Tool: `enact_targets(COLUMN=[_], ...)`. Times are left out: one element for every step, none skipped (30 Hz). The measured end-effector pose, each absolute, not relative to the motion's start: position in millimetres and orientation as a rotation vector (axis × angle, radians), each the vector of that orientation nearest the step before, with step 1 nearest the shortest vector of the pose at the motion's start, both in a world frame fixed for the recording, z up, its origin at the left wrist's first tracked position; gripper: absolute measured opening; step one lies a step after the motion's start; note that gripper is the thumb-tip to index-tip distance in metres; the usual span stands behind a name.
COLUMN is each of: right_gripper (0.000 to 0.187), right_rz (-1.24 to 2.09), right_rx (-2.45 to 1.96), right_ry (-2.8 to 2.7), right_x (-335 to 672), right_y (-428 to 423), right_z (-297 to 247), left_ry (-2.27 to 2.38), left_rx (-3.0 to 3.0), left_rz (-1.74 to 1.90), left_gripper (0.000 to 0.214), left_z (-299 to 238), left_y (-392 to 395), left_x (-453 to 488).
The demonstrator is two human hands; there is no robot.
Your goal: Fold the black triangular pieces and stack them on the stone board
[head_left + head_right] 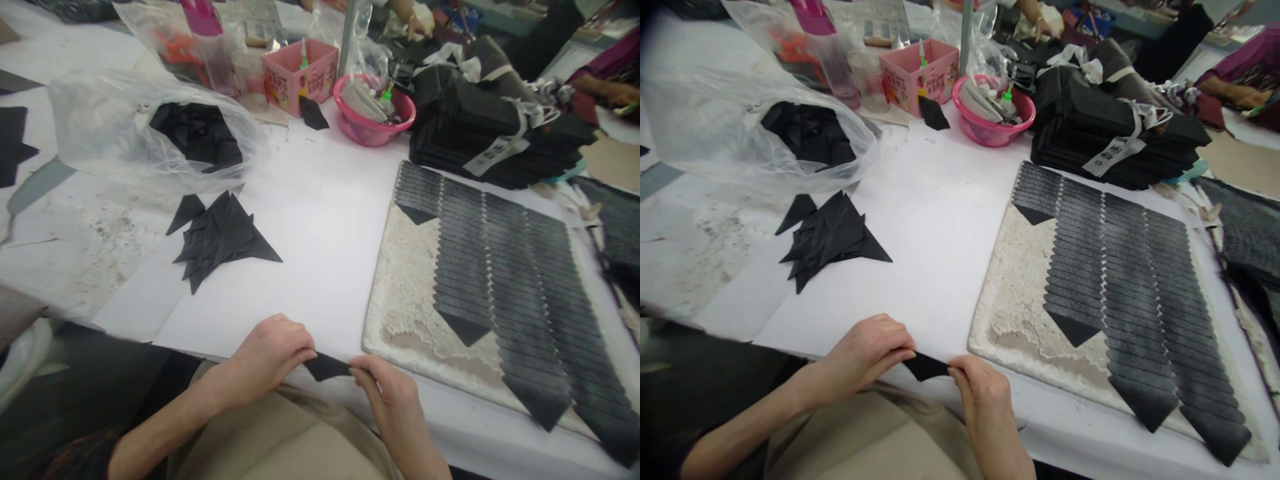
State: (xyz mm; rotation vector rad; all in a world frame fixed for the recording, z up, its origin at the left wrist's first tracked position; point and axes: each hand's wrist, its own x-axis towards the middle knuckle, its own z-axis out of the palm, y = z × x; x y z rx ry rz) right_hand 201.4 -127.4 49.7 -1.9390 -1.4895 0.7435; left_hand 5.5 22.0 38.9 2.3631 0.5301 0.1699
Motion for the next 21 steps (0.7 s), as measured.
enact_targets(right_gripper=[0.014, 0.013, 0.013, 0.013, 0.015, 0.016, 0.017, 0.016, 0.015, 0.014, 0.013, 0.014, 0.015, 0.014, 0.013, 0.012, 0.011, 0.010, 0.010, 0.011, 0.013], right_rz=[0.762, 0.785, 0.811, 0.842, 0.881, 0.926, 0.967, 1.005, 1.041, 1.075, 1.105, 1.133, 1.155, 1.172, 1.181, 1.185, 1.184, 1.177, 1.160, 1.127, 1.061], right_rx=[-1.959, -1.984, -2.012, -2.042, -2.068, -2.087, -2.094, -2.085, -2.060, -2.025, -1.987, -1.953, -1.932, -1.922, -1.920, -1.918, -1.912, -1.907, -1.904, -1.912, -1.941], right_ry=[-1.461, -1.433, -1.402, -1.366, -1.320, -1.265, -1.208, -1.161, -1.126, -1.103, -1.087, -1.070, -1.039, -0.997, -0.949, -0.908, -0.879, -0.868, -0.882, -0.920, -0.976], right_x=[203.5, 205.0, 206.1, 207.0, 207.7, 208.5, 209.5, 211.0, 212.8, 215.0, 217.2, 219.4, 221.2, 222.5, 223.2, 223.3, 223.1, 223.0, 223.7, 226.0, 230.4], right_y=[-128.6, -129.8, -131.0, -132.0, -132.9, -133.5, -133.9, -134.1, -134.3, -134.3, -134.3, -134.2, -133.9, -133.3, -132.4, -131.2, -129.8, -128.2, -126.7, -125.4, -124.6], right_z=[49.5, 48.8, 47.7, 46.4, 45.1, 44.2, 43.6, 43.7, 44.5, 45.7, 47.2, 48.8, 50.3, 51.6, 52.6, 53.5, 54.2, 54.9, 55.7, 56.5, 57.2], left_ry=[0.562, 0.594, 0.625, 0.655, 0.684, 0.705, 0.712, 0.701, 0.680, 0.647, 0.612, 0.583, 0.567, 0.557, 0.568, 0.596, 0.628, 0.672, 0.721, 0.767, 0.812], left_rx=[2.342, 2.321, 2.298, 2.270, 2.241, 2.208, 2.171, 2.141, 2.123, 2.115, 2.112, 2.111, 2.113, 2.115, 2.117, 2.117, 2.113, 2.104, 2.093, 2.084, 2.081], left_rz=[0.153, 0.140, 0.132, 0.126, 0.123, 0.119, 0.115, 0.108, 0.099, 0.090, 0.082, 0.073, 0.068, 0.068, 0.080, 0.105, 0.139, 0.181, 0.222, 0.257, 0.287], left_gripper=[0.017, 0.017, 0.019, 0.021, 0.024, 0.027, 0.029, 0.031, 0.031, 0.030, 0.029, 0.028, 0.028, 0.029, 0.030, 0.032, 0.034, 0.036, 0.038, 0.040, 0.041], left_z=[37.6, 36.2, 35.0, 34.0, 33.2, 32.5, 31.9, 31.1, 30.2, 29.0, 27.9, 26.8, 26.0, 25.7, 26.1, 27.1, 28.8, 30.8, 33.1, 35.3, 37.2], left_y=[24.1, 25.6, 26.4, 26.7, 26.8, 26.9, 27.4, 28.5, 30.3, 32.7, 35.6, 38.3, 40.6, 42.0, 42.2, 41.0, 38.9, 36.4, 34.2, 33.4, 34.8], left_x=[1.6, -1.7, -4.4, -6.7, -8.6, -10.4, -12.1, -14.0, -16.1, -18.3, -20.4, -22.4, -24.1, -25.1, -25.4, -24.8, -23.5, -21.7, -19.8, -18.6, -18.7])
